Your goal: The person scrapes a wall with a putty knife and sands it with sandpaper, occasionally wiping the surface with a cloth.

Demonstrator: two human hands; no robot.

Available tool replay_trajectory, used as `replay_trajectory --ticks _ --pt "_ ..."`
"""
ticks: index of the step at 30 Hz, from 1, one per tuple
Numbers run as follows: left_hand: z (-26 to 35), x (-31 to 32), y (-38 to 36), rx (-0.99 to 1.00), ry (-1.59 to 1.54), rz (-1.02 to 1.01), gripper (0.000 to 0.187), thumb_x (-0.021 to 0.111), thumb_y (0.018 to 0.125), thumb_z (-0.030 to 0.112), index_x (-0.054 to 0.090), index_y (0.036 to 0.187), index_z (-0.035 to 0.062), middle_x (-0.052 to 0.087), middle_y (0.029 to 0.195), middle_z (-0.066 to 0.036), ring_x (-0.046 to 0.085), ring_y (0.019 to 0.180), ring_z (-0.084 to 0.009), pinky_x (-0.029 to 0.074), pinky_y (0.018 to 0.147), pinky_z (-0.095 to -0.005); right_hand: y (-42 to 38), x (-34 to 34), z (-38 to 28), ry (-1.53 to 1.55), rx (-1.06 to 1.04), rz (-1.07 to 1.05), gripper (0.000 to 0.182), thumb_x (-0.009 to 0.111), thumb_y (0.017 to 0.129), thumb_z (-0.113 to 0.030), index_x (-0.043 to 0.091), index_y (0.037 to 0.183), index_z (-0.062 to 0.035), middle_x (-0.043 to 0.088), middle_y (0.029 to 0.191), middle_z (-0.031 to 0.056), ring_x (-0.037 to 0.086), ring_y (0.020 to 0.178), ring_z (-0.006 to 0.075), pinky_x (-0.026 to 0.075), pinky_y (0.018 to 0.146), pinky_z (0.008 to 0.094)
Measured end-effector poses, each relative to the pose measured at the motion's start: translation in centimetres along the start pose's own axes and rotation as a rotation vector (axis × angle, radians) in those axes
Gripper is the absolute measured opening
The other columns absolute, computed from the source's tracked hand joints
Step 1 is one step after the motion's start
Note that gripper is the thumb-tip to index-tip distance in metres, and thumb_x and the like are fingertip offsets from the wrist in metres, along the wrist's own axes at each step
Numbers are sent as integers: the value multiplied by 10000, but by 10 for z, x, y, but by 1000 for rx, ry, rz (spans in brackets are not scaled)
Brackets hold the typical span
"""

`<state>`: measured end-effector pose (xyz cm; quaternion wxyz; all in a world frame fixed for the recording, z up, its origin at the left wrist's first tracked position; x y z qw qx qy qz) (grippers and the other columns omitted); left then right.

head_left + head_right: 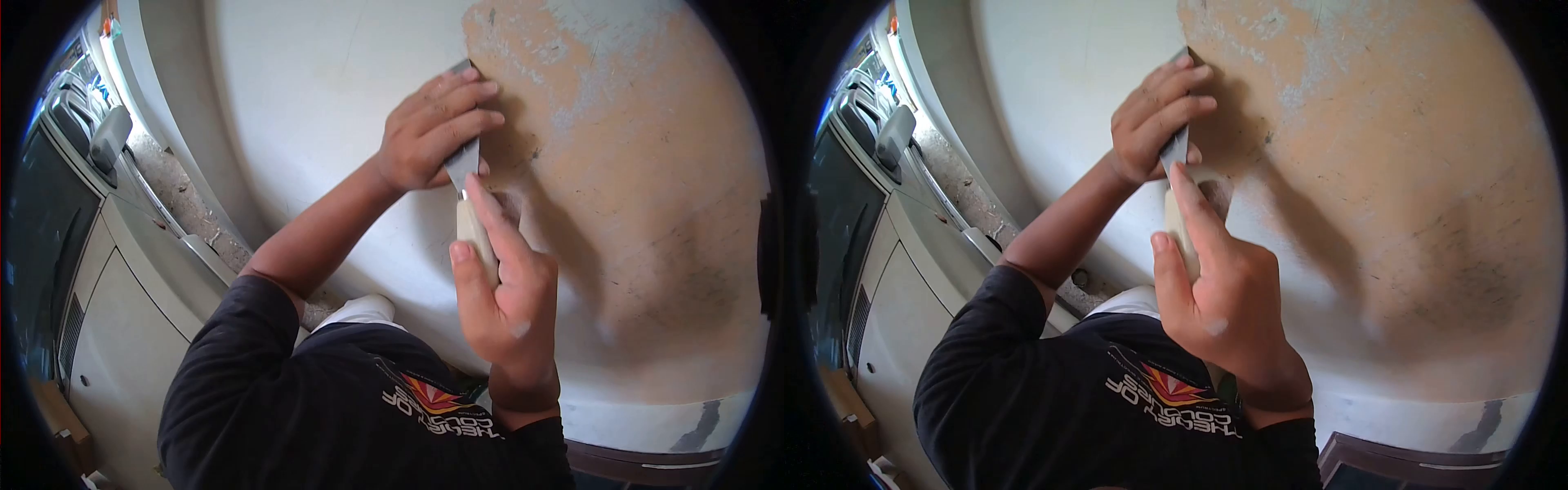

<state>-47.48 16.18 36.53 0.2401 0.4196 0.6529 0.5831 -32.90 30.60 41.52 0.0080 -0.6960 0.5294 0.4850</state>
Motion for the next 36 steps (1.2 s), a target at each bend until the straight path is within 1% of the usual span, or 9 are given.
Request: replay_trajectory --ticks 5,14,16,20,22,29,31,35,36 --pt "-9 -2 4 29 13 -13 373 706 862 409 716 1037 80 701 1178 -159 667 1134 -359 524 980 -459 2 -1 0 -16 107 -74 445 570 919 -29 557 1351 76 685 1129 232 671 874 165 521 786 294" --pt "-8 -4 4 30 32 -21 377 701 854 395 716 1043 70 700 1177 -165 672 1118 -378 532 965 -463 6 2 7 7 33 -3 442 568 918 -17 558 1349 81 689 1075 215 663 834 148 522 747 293" --pt "-8 -4 3 49 12 -24 379 697 860 403 716 1040 70 700 1176 -164 672 1117 -379 532 966 -463 4 5 9 27 -124 50 495 637 901 -71 539 1370 52 679 864 292 711 698 385 537 594 385" --pt "-7 -3 2 20 33 -28 392 688 878 440 719 1027 78 702 1166 -162 671 1122 -372 526 978 -464 4 3 8 -65 -56 2 495 634 903 -71 535 1370 58 682 889 298 712 721 396 544 611 392" --pt "-8 -3 4 22 37 -26 392 688 877 442 719 1023 79 703 1164 -161 672 1121 -368 523 983 -463 0 2 4 -13 -28 15 447 566 915 -11 553 1351 83 709 1003 202 662 759 145 525 697 291" --pt "-7 -1 3 29 23 -14 383 706 857 425 719 1023 80 703 1169 -157 670 1134 -354 520 989 -460 3 7 9 -28 -20 30 448 569 913 -10 558 1354 70 700 1054 233 666 794 147 526 722 291" --pt "-3 0 1 3 -31 9 396 700 866 440 714 1029 79 703 1164 -157 673 1122 -356 524 981 -462 4 7 10 -18 -195 83 502 636 898 -63 532 1372 67 678 830 283 713 717 390 538 606 385" --pt "-11 -4 1 55 -27 -37 393 703 868 431 713 1059 88 701 1179 -146 668 1132 -357 530 968 -456 1 7 5 -15 14 -33 502 638 895 -56 533 1371 66 685 862 286 719 725 381 541 615 382" --pt "-10 -4 0 56 -27 -68 553 608 935 564 695 1066 34 696 1175 -209 648 1165 -407 514 984 -478 -1 5 8 4 -49 11 503 639 894 -53 533 1371 66 686 868 285 720 728 379 543 621 380"
Point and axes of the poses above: each hand's wrist, its own y-axis towards the middle knuckle, its own x-axis out of the palm, z = x × y, the point moved 2 cm from there along y, towards the middle knuckle
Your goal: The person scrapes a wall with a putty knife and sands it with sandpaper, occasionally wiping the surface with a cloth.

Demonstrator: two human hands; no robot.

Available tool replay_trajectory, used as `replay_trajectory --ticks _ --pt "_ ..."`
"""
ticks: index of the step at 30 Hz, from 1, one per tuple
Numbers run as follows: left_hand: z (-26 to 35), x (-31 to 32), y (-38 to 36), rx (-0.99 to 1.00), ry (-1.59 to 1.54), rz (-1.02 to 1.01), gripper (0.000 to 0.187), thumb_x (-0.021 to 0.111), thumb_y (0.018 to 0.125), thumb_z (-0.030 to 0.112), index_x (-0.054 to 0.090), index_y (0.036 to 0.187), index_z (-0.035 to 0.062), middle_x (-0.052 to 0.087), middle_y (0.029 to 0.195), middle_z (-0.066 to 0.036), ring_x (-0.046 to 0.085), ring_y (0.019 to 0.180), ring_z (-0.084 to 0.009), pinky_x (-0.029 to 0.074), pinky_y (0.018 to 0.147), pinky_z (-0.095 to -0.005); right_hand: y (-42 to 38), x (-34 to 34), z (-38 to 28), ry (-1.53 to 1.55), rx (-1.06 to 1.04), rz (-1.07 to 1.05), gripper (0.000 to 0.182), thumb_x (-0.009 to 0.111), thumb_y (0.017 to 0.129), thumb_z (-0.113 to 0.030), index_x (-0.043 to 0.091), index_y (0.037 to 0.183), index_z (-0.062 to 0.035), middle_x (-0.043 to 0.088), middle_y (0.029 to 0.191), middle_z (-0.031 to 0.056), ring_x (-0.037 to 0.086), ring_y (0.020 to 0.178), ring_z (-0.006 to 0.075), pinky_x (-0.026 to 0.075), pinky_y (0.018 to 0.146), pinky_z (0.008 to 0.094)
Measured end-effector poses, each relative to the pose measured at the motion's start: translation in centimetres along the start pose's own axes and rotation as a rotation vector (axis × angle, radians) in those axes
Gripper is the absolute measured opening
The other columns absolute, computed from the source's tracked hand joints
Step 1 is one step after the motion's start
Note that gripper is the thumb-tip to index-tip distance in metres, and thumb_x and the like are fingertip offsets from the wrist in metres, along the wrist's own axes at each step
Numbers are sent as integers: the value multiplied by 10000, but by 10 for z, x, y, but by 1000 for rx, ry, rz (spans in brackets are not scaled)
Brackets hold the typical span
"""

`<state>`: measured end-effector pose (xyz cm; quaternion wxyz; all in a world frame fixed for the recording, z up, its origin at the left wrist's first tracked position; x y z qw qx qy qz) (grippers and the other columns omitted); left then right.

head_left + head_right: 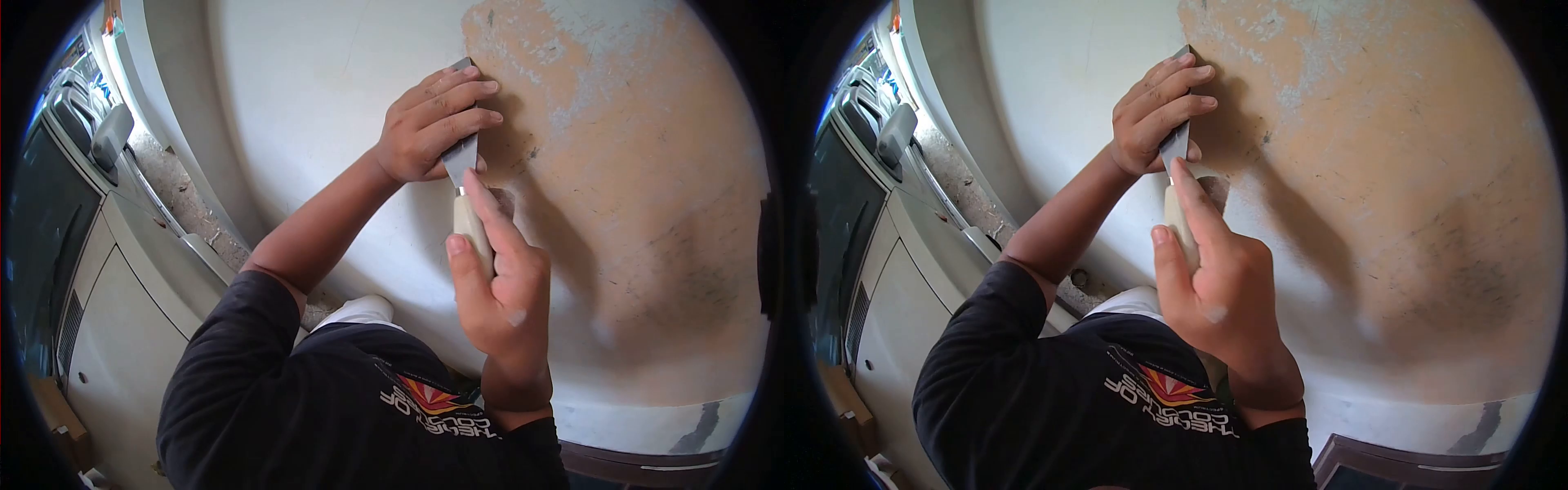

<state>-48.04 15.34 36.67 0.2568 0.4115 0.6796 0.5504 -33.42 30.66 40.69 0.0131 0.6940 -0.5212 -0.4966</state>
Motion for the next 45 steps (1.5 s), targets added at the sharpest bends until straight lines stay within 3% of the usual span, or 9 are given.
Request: replay_trajectory --ticks 5,7,11,13,17,21,23,25,45 --pt "0 3 -1 -19 -8 29 565 611 927 571 696 1051 26 692 1179 -213 644 1169 -408 513 977 -482 3 1 12 -34 -180 79 501 644 893 -53 536 1367 65 693 896 282 721 727 374 544 632 373" --pt "-5 3 2 -11 42 40 382 728 850 419 711 1058 99 694 1186 -152 659 1136 -372 515 984 -474 6 1 10 -28 -52 60 500 655 890 -55 541 1361 64 691 899 287 729 757 378 548 653 377" --pt "3 1 -2 -20 -4 7 541 604 935 566 692 1054 46 691 1177 -219 646 1166 -406 514 984 -491 -3 4 6 14 -56 48 524 691 871 -66 543 1354 71 694 1017 295 735 831 380 567 703 381" --pt "-1 -3 -3 1 -5 -17 545 592 941 571 687 1064 49 696 1170 -212 652 1160 -400 516 986 -491 -5 13 4 6 -70 81 536 689 856 -32 541 1356 90 639 1243 278 666 1113 304 516 933 358" --pt "-4 0 -5 8 -21 11 472 629 916 536 700 1039 86 703 1165 -169 667 1139 -372 527 971 -473 -7 23 1 -47 -116 125 627 791 782 -80 554 1341 76 673 1113 250 693 983 317 542 863 367" --pt "-5 1 -5 15 -5 54 389 675 887 500 719 1003 131 703 1170 -126 676 1124 -339 540 948 -452 -7 28 11 -144 -175 150 585 736 780 -29 567 1330 69 699 1021 218 713 854 286 556 787 363" --pt "-10 0 0 23 24 45 455 634 906 544 708 1015 108 705 1155 -166 672 1126 -370 533 951 -469 -2 26 18 -107 -162 152 546 677 784 10 580 1319 68 702 1021 220 715 859 282 556 794 357" --pt "-9 0 1 32 56 33 524 593 926 589 698 1027 86 707 1141 -205 667 1128 -401 527 954 -485 3 24 30 -90 -200 195 573 687 766 -5 572 1323 64 698 1122 242 728 908 390 592 762 380" --pt "-1 2 -15 0 8 22 447 651 891 546 717 958 109 714 1098 -142 689 1055 -367 544 907 -472 -12 32 25 32 -134 167 585 638 774 37 543 1349 89 680 1150 281 712 1052 352 538 906 365"
Point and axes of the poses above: each hand's wrist, its own y-axis towards the middle knuckle, its own x-axis out of the palm, z = x × y, the point moved 2 cm from there along y, towards the middle knuckle
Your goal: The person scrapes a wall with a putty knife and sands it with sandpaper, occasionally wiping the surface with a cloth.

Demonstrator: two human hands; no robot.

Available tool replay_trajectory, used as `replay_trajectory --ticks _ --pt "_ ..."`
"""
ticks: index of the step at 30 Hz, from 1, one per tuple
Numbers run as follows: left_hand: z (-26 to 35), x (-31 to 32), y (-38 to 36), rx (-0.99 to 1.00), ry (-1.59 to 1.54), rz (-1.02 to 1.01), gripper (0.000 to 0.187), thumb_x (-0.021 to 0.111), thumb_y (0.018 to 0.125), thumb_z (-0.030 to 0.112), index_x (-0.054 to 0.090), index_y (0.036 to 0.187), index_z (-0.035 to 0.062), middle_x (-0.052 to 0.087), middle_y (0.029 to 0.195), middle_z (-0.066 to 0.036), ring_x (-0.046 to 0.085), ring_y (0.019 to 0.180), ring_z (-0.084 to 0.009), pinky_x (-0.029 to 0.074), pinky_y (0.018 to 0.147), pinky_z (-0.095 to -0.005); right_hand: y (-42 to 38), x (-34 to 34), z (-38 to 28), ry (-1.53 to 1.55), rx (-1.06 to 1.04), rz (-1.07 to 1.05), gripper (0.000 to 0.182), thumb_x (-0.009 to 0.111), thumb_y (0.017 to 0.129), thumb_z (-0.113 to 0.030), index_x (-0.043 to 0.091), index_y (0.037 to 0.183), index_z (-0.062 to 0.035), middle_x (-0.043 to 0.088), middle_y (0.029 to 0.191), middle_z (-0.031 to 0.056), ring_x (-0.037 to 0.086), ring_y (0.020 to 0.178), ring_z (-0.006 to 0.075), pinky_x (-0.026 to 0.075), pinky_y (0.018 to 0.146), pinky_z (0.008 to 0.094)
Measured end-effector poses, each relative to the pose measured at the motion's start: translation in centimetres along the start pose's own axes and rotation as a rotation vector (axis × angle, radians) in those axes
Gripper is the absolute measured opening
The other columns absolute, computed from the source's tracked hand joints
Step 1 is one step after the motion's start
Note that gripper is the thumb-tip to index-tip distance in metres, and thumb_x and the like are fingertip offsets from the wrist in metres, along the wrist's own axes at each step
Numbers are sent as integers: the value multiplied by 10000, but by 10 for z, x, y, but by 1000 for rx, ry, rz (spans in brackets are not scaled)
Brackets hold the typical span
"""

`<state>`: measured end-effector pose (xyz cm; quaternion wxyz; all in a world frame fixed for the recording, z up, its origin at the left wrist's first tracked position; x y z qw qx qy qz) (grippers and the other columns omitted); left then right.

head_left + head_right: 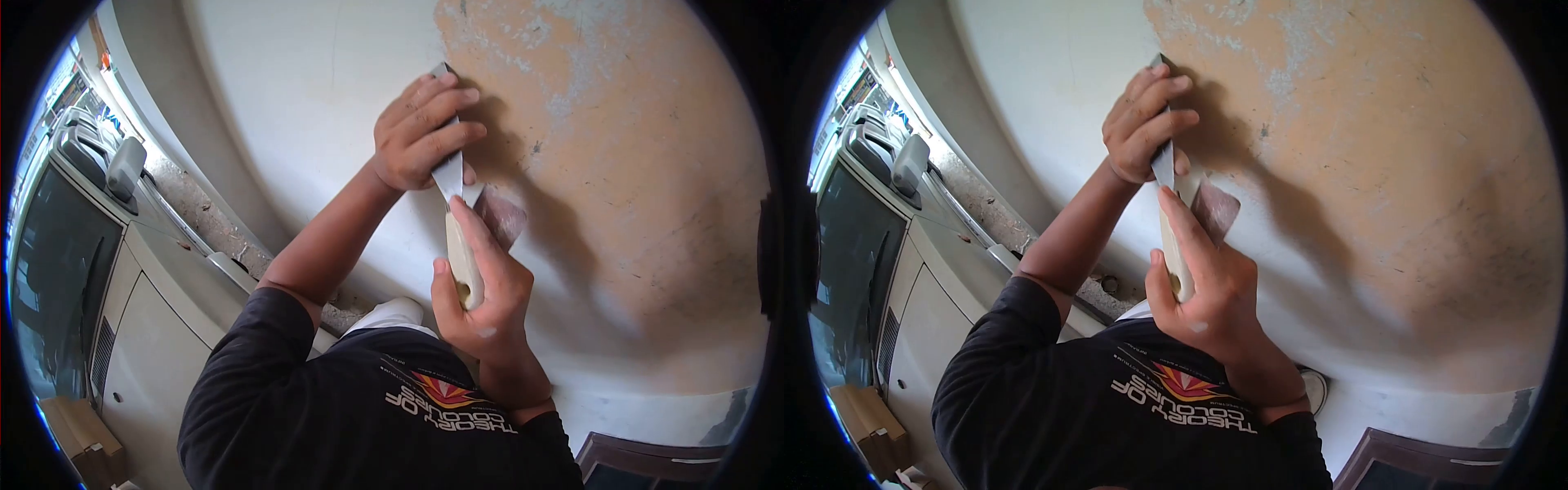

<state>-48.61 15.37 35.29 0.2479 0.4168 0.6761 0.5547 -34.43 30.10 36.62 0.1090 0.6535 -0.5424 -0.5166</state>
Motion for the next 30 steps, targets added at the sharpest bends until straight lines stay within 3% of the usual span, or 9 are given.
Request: replay_trajectory --ticks 4,6,10,12,14,22,24,26,30 --pt "5 -3 -1 -3 40 0 467 645 883 564 711 951 106 715 1097 -146 687 1069 -361 539 919 -469 -4 -4 -3 36 47 -30 581 630 780 38 539 1352 91 678 1144 285 712 1049 357 539 906 366" --pt "13 -5 -7 -38 -2 -53 467 646 884 563 711 951 105 717 1098 -149 685 1082 -358 533 938 -462 -12 -5 -6 -18 29 -64 627 663 788 6 510 1396 37 683 1123 268 729 832 372 581 729 381" --pt "-3 -7 -3 48 38 -108 580 562 924 632 670 968 64 713 1103 -199 663 1128 -417 512 982 -512 -5 5 9 6 -45 -3 646 658 791 4 486 1413 33 683 1104 272 720 782 380 579 689 391" --pt "-1 -7 -5 47 17 -108 578 558 926 631 670 966 66 712 1107 -201 661 1136 -413 507 991 -516 -9 5 5 30 13 -36 659 659 799 -2 466 1428 33 680 1113 272 719 793 382 578 688 395" --pt "5 -10 -8 4 30 -130 580 556 924 635 673 964 68 714 1106 -200 661 1140 -409 508 988 -510 -11 1 -1 91 108 -102 588 615 822 36 492 1396 60 630 1214 310 669 1118 409 523 931 380" --pt "-2 -10 -5 44 -4 -91 436 650 891 548 722 955 123 723 1102 -129 681 1104 -352 535 953 -469 -13 5 -1 181 175 -140 631 610 831 39 437 1438 52 586 1274 325 618 1206 412 492 975 380" --pt "-1 -12 -8 44 7 -115 436 650 891 550 721 947 123 721 1103 -129 679 1105 -352 536 947 -468 -12 4 -2 166 165 -144 640 612 832 40 426 1445 51 581 1280 324 616 1207 408 489 979 378" --pt "-3 -13 -10 88 -3 -170 581 564 920 634 683 950 66 720 1095 -198 656 1153 -410 501 996 -503 -12 5 -2 178 165 -153 644 615 836 36 419 1450 45 570 1289 307 636 1163 407 495 963 371" --pt "-4 -13 -8 60 5 -154 577 564 916 640 680 930 76 724 1086 -189 661 1145 -406 502 997 -506 -13 10 3 180 161 -148 657 618 840 32 400 1459 44 552 1294 300 646 1130 406 507 939 370"
Point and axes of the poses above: each hand's wrist, its own y-axis towards the middle knuckle, its own x-axis out of the palm, z = x × y, the point moved 2 cm from there along y, towards the middle knuckle
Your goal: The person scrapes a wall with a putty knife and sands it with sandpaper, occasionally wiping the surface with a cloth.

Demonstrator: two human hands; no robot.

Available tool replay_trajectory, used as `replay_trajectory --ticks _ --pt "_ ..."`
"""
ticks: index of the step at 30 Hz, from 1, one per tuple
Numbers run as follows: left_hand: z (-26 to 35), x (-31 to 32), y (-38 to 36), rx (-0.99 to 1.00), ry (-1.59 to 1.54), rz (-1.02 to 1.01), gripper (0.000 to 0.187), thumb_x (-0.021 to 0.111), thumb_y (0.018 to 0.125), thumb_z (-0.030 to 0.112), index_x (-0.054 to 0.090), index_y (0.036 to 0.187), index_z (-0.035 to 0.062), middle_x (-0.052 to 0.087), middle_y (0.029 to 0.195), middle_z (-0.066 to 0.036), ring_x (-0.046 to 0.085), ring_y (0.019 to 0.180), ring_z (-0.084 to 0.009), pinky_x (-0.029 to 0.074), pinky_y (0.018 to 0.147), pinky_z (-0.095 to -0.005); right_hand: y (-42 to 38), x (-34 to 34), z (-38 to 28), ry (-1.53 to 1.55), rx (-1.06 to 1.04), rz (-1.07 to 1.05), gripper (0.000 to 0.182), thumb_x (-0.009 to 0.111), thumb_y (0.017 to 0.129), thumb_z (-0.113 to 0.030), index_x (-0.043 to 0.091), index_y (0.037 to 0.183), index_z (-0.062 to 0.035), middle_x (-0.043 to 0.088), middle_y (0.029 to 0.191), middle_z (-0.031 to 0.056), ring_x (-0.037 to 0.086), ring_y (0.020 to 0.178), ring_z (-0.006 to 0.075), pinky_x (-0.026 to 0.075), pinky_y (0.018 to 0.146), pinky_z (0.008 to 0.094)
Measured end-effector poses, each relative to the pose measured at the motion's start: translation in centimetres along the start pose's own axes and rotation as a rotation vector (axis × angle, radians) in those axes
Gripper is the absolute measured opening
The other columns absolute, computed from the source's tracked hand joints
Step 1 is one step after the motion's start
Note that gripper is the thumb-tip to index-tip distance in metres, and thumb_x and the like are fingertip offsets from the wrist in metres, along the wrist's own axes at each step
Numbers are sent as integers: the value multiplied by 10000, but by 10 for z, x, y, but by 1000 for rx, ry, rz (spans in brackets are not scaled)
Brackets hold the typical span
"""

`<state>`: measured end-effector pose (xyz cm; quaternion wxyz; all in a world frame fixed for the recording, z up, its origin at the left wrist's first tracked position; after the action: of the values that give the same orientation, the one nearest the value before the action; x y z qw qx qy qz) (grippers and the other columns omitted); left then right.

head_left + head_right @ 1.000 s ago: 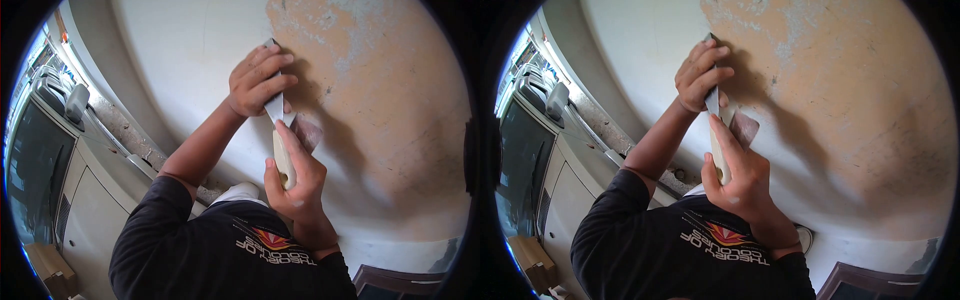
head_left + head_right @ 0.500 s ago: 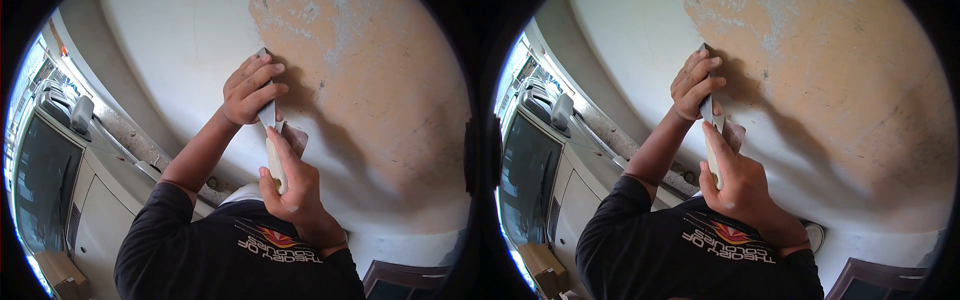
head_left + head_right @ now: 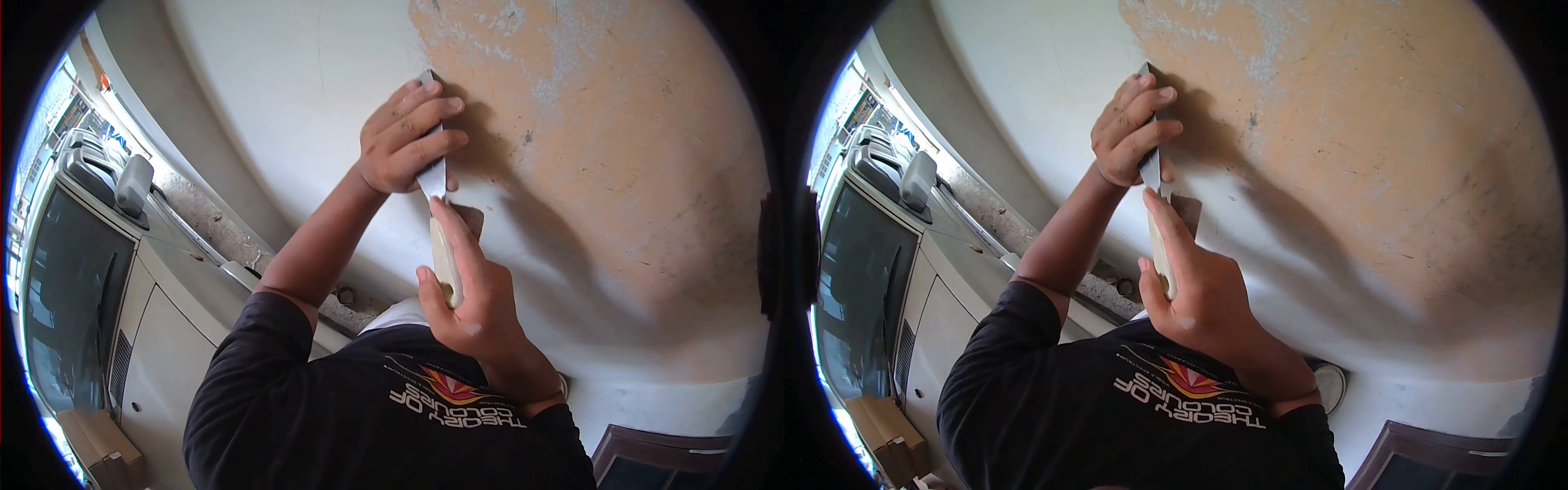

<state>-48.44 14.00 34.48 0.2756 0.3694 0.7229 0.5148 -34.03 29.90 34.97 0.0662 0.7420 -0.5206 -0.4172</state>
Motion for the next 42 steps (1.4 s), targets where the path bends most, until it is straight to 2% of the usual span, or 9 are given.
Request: replay_trajectory --ticks 6,8,9,11,14,16,18,23,42 --pt "0 3 -2 7 -42 26 444 638 895 567 714 964 134 720 1125 -122 675 1116 -348 525 975 -474 -1 0 -1 -24 47 -60 682 620 846 26 365 1478 32 532 1306 308 653 1103 418 518 912 368" --pt "1 2 -3 -18 -55 35 446 645 889 568 715 969 135 718 1129 -127 675 1112 -350 529 967 -476 -1 2 -2 -90 -65 8 717 645 867 -49 328 1507 18 620 1241 300 707 811 401 570 686 404" --pt "3 1 -4 -19 -55 30 446 645 889 568 715 969 135 718 1129 -127 675 1112 -350 529 967 -476 -3 2 -4 -85 -63 8 717 645 867 -49 328 1507 18 620 1241 300 707 811 401 570 686 404" --pt "3 2 -6 3 -49 6 456 660 875 573 716 970 130 715 1135 -132 675 1114 -354 530 961 -476 -5 -2 -8 3 52 -59 680 625 841 26 374 1473 36 535 1299 306 654 1093 426 525 895 365" --pt "-3 -2 4 23 -52 -25 591 544 919 654 684 945 80 717 1115 -190 640 1191 -394 488 1022 -511 2 0 -4 -29 13 -35 677 622 837 32 377 1468 43 539 1286 303 654 1099 415 525 895 361" --pt "-3 -2 0 26 -40 -25 591 545 918 655 685 953 82 715 1121 -189 643 1187 -394 488 1023 -512 0 0 -4 -22 9 -31 677 620 835 34 378 1467 45 540 1279 301 655 1091 410 525 894 359" --pt "2 -1 -2 6 -36 1 442 674 867 554 721 974 127 715 1135 -140 677 1109 -358 533 946 -479 2 0 -5 -18 -11 -19 677 619 833 36 378 1465 48 541 1272 298 657 1084 406 525 894 358" --pt "-7 -1 8 20 -45 26 454 657 875 563 717 951 120 716 1132 -137 667 1136 -355 512 1006 -472 6 0 -3 -17 1 -17 681 611 827 40 375 1466 49 537 1257 288 658 1052 394 524 882 350" --pt "-3 -5 5 19 -61 -35 409 673 878 540 721 966 144 716 1148 -126 667 1139 -346 516 998 -470 0 4 -3 -25 24 -15 691 613 841 24 354 1481 36 549 1274 285 658 1086 408 524 881 353"
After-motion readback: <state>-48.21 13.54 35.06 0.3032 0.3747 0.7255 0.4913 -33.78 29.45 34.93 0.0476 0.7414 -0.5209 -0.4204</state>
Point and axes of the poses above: each hand's wrist, its own y-axis towards the middle knuckle, its own x-axis out of the palm, z = x × y, the point moved 2 cm from there along y, towards the middle knuckle
